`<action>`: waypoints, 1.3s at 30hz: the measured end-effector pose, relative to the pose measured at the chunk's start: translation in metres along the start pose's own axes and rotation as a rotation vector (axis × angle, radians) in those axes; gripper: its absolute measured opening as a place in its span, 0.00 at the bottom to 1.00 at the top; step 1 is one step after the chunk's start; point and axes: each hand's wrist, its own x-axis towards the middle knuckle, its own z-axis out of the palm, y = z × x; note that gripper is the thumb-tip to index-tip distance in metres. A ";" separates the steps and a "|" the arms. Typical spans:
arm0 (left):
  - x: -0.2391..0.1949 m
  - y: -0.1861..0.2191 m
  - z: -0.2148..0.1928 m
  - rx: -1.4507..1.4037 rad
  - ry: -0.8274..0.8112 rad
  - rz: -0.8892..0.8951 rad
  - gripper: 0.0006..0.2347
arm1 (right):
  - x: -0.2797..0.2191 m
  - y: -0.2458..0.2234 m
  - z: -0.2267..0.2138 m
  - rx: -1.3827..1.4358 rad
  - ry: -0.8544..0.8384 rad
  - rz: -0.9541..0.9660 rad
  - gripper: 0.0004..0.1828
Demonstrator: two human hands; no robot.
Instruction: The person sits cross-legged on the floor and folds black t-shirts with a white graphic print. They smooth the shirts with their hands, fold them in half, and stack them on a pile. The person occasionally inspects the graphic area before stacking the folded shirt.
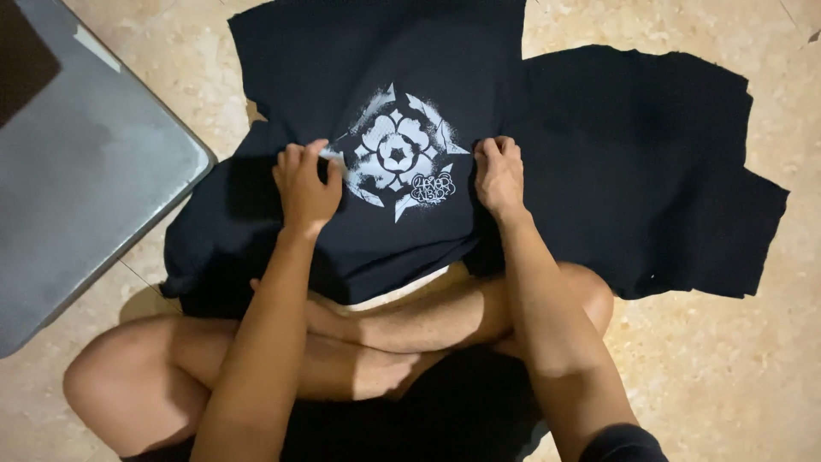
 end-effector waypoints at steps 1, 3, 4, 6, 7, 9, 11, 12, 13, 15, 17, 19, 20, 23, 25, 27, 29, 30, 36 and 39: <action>-0.001 -0.002 0.001 0.002 -0.001 0.004 0.13 | -0.002 0.000 0.002 0.003 0.002 0.002 0.02; -0.004 -0.007 0.003 0.066 -0.029 -0.007 0.15 | -0.001 0.000 0.007 -0.037 0.026 -0.008 0.02; -0.003 -0.005 0.004 0.071 -0.026 -0.018 0.15 | -0.001 -0.001 0.002 -0.035 0.018 -0.018 0.02; -0.001 -0.004 0.004 0.064 0.004 -0.010 0.18 | -0.002 -0.006 -0.005 -0.019 0.075 -0.087 0.02; -0.005 -0.004 0.002 0.073 0.005 -0.024 0.18 | -0.002 -0.009 -0.006 -0.014 0.064 -0.097 0.02; 0.000 0.001 0.004 0.101 0.022 -0.016 0.15 | 0.006 -0.010 -0.016 0.021 0.113 -0.064 0.03; 0.001 -0.001 0.009 0.112 0.029 -0.031 0.12 | 0.011 -0.014 -0.022 0.120 0.067 -0.008 0.02; 0.000 -0.003 0.011 0.124 0.030 -0.041 0.10 | 0.011 -0.016 -0.024 0.220 0.020 0.057 0.02; -0.002 -0.004 0.013 0.126 0.029 -0.043 0.10 | 0.007 -0.021 -0.027 0.221 0.018 0.056 0.02; -0.003 -0.008 0.017 0.191 0.030 -0.002 0.12 | 0.001 -0.031 -0.030 0.132 -0.017 -0.116 0.19; -0.004 -0.006 0.012 0.192 0.005 0.008 0.16 | 0.001 -0.028 -0.030 0.097 -0.049 -0.094 0.16; -0.009 -0.004 0.009 0.186 -0.022 0.016 0.20 | 0.000 -0.020 -0.019 0.056 -0.084 -0.071 0.13; -0.009 -0.004 0.010 0.170 -0.052 0.026 0.22 | 0.002 -0.012 -0.009 0.010 -0.026 -0.077 0.08; -0.011 -0.005 0.011 0.152 -0.104 0.031 0.23 | 0.004 -0.005 0.001 -0.013 0.052 -0.067 0.03; -0.008 -0.007 0.008 0.156 -0.126 0.019 0.21 | 0.006 -0.017 -0.008 0.016 0.069 -0.058 0.02; -0.005 -0.005 0.006 0.085 -0.052 0.056 0.18 | 0.007 -0.036 -0.028 0.174 0.204 -0.064 0.01; 0.003 -0.005 0.004 0.083 -0.029 0.059 0.17 | 0.011 -0.044 -0.041 0.239 0.202 0.022 0.02; 0.011 -0.005 0.002 0.086 -0.002 0.066 0.16 | 0.016 -0.050 -0.047 0.308 0.204 0.106 0.04; 0.068 0.048 -0.063 -0.045 0.191 0.082 0.08 | 0.051 -0.062 -0.098 0.356 0.242 -0.029 0.04; 0.106 0.062 -0.089 -0.111 0.200 0.145 0.07 | 0.074 -0.081 -0.150 0.362 0.272 -0.246 0.10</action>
